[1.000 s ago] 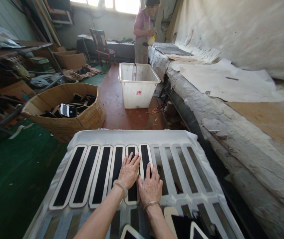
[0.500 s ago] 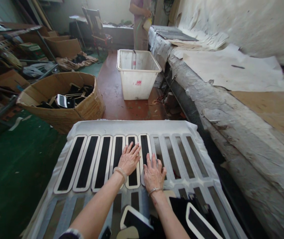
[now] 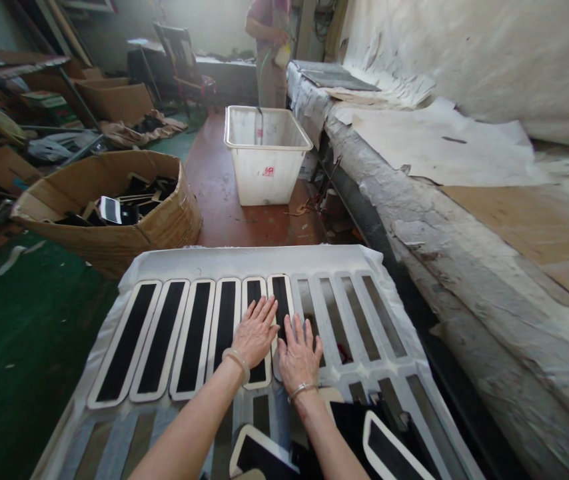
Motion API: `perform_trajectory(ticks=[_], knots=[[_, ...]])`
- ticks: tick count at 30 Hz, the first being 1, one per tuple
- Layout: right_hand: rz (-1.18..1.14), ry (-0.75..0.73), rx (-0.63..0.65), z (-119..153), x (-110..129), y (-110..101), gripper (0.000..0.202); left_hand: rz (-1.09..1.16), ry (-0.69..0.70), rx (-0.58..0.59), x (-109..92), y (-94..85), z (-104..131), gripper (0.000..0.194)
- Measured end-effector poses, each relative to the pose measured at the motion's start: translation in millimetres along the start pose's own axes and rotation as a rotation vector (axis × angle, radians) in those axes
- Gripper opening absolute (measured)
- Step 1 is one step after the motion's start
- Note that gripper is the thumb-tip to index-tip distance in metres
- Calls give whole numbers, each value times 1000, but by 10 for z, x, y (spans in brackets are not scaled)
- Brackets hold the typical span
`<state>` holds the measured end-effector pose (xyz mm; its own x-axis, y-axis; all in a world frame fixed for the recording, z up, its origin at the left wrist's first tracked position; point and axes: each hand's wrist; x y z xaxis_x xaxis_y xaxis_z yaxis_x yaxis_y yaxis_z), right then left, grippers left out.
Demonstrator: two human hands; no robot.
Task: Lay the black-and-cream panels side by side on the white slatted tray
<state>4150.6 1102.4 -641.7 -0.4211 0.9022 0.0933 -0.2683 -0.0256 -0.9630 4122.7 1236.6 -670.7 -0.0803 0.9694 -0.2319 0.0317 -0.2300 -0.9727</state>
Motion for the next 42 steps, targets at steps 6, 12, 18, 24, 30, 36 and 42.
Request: perform_trajectory(ticks=[6,12,18,24,30,36,42], knots=[[-44,-67,-24,-523,15,-375,45,-82,12,-20,-5,-25,13,53],[-41,-304,175,-975,-51,-504,58,-66,-14,25,-43,33,-4,56],[-217,-255,247,-504,-774,-851,45,6,-15,71,-75,47,6,70],[-316,-5,348,693,-2027,-1280,41,22,13,80,-79,61,-4,73],[-222,123,531,1627,-2492,-1143,67,-11,19,72,-114,65,-17,73],[-226,94,554,1637,-2510,-927,83,-48,31,87,-152,61,-19,74],[-236,38,548,1612,-2502,-1009,57,17,65,68,-139,65,-10,60]])
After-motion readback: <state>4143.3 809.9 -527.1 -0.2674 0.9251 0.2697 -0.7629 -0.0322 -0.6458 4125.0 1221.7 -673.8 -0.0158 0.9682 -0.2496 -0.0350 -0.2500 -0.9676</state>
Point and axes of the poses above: each hand's wrist, its own z-axis away from the middle knuckle, its own y-axis out of the palm, x = y × z, and after that the axes turned 7 degrees about x, right-handed
